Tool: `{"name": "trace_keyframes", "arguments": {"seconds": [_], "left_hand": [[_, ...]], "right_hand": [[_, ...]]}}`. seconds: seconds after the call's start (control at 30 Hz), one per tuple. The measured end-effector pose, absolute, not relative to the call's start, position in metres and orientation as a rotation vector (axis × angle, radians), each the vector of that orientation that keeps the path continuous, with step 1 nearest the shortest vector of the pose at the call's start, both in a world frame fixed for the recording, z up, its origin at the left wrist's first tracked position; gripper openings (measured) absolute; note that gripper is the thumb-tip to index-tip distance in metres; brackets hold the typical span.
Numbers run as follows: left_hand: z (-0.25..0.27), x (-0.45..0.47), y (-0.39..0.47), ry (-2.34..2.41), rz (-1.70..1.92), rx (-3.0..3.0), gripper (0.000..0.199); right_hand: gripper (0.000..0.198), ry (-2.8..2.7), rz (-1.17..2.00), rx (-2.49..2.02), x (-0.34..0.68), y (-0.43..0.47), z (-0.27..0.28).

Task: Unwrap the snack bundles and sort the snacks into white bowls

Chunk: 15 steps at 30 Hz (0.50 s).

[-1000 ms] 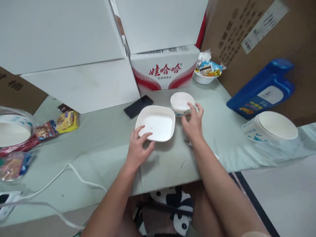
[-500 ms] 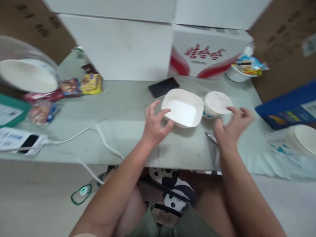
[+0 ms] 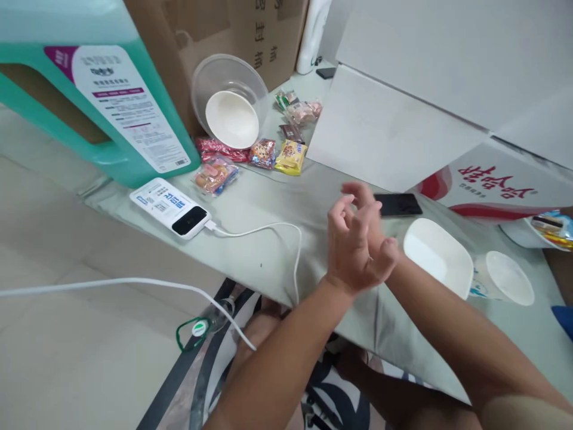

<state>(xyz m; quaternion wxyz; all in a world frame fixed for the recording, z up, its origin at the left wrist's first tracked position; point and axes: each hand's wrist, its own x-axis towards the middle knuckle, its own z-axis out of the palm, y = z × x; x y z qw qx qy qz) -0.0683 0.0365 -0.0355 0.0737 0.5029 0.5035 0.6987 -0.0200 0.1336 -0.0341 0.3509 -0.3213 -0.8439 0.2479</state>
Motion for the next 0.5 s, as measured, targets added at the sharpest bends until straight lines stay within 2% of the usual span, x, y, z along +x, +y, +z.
{"name": "trace_keyframes", "arguments": {"seconds": [0.1, 0.23, 0.4, 0.5], "left_hand": [[-0.032, -0.082, 0.035, 1.524, 2.15, 1.341, 0.051], [-0.024, -0.093, 0.039, 1.451, 2.186, 1.208, 0.043], [-0.02, -0.099, 0.043, 1.425, 2.207, 1.154, 0.038], [-0.021, -0.103, 0.041, 1.462, 2.183, 1.23, 0.038]], "right_hand": [[0.044, -2.468, 0.496, -0.747, -0.101, 0.177, -0.037], [0.071, -2.888, 0.186, -0.734, -0.173, 0.226, -0.036], [0.051, -2.936, 0.269, -0.769, -0.17, 0.238, -0.04], [0.049, -2.765, 0.406, -0.732, -0.13, 0.218, -0.041]]}}
